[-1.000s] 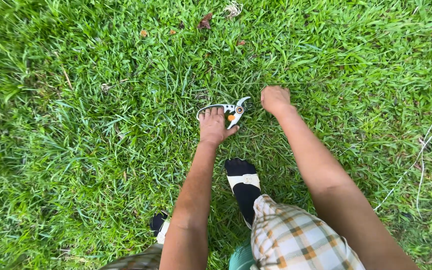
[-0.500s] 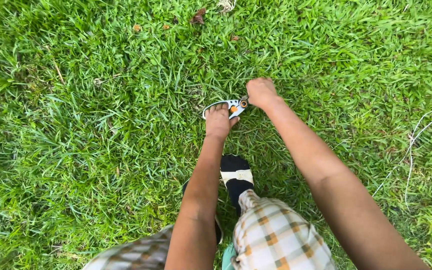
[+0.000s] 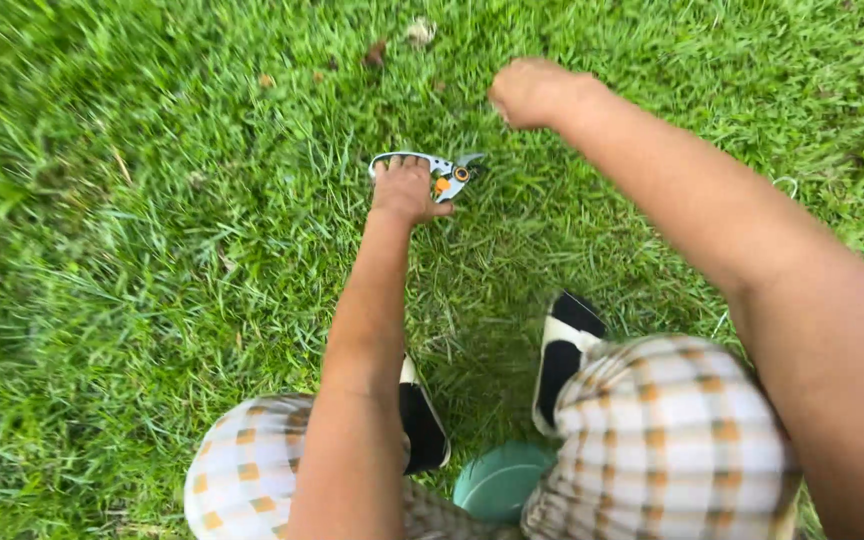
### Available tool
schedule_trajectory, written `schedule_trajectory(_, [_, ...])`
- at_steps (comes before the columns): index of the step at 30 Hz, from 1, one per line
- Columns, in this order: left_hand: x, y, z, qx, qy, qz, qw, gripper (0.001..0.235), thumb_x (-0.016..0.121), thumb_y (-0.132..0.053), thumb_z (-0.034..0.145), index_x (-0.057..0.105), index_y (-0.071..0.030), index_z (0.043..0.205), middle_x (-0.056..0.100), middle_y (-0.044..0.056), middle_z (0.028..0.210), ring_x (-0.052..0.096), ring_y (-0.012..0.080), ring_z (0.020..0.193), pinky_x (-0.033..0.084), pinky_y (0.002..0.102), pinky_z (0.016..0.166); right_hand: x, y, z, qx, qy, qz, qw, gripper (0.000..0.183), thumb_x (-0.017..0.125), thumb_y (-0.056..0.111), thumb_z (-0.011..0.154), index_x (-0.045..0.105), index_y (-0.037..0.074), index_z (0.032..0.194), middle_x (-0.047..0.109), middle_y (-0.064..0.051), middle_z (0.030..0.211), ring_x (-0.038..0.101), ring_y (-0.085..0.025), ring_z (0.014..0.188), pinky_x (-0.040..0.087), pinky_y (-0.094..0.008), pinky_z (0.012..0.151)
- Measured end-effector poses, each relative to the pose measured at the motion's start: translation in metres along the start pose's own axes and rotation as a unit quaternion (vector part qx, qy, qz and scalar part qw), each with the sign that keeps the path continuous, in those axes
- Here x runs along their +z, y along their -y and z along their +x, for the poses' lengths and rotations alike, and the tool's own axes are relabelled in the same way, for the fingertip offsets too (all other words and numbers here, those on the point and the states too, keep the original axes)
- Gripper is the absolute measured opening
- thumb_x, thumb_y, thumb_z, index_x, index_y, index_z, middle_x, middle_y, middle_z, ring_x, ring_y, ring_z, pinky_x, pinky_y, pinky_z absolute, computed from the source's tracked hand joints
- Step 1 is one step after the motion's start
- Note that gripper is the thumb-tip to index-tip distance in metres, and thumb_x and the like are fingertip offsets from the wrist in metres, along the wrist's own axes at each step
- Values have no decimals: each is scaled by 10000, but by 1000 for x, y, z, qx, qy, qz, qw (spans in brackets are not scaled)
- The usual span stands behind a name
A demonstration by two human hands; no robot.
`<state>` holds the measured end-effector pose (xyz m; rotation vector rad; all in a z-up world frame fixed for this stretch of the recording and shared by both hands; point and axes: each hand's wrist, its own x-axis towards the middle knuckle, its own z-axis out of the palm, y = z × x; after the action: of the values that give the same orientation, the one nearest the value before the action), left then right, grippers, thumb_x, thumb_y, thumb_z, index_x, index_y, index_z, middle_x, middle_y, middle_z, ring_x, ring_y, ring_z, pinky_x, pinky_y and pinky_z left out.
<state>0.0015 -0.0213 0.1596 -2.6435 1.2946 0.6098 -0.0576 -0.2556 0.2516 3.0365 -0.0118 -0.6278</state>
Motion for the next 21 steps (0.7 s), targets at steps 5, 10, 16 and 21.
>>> schedule_trajectory(5, [-62, 2, -10, 30, 80, 96, 992, 1029, 754, -733, 780, 443, -24, 1457, 488, 182, 1479, 400, 363, 1413, 251, 593, 1152, 21, 2, 0, 40, 56, 59, 996, 141, 611, -10, 849, 741, -19, 905, 744, -200, 976, 748, -328, 904, 617, -464, 833])
schedule_trajectory(10, [-88, 11, 1, 38, 93, 47, 994, 856, 811, -581, 785, 532, -55, 1400, 559, 160, 1445, 468, 363, 1390, 356, 575, 1137, 37, -6, 16, 85, 70, 115, 987, 153, 638, 43, 905, 757, -13, 982, 728, -206, 1033, 707, -335, 917, 584, -453, 881])
schedule_trajectory(16, [-6, 25, 23, 51, 114, -79, 989, 625, 712, -477, 864, 630, -69, 1331, 721, 195, 1275, 708, 357, 1163, 554, 463, 1047, 175, 5, 53, 175, 59, 373, 909, 195, 651, 63, 938, 741, 135, 1096, 736, -127, 1085, 706, -241, 974, 567, -420, 934])
schedule_trajectory(21, [44, 6, 24, 37, 63, 0, 997, 981, 704, -700, 816, 454, 48, 1401, 526, 196, 1405, 492, 334, 1324, 379, 511, 1080, 226, 15, 43, 201, 76, 357, 909, 219, 741, 106, 894, 699, 109, 1108, 687, -142, 1155, 698, -243, 969, 551, -406, 929])
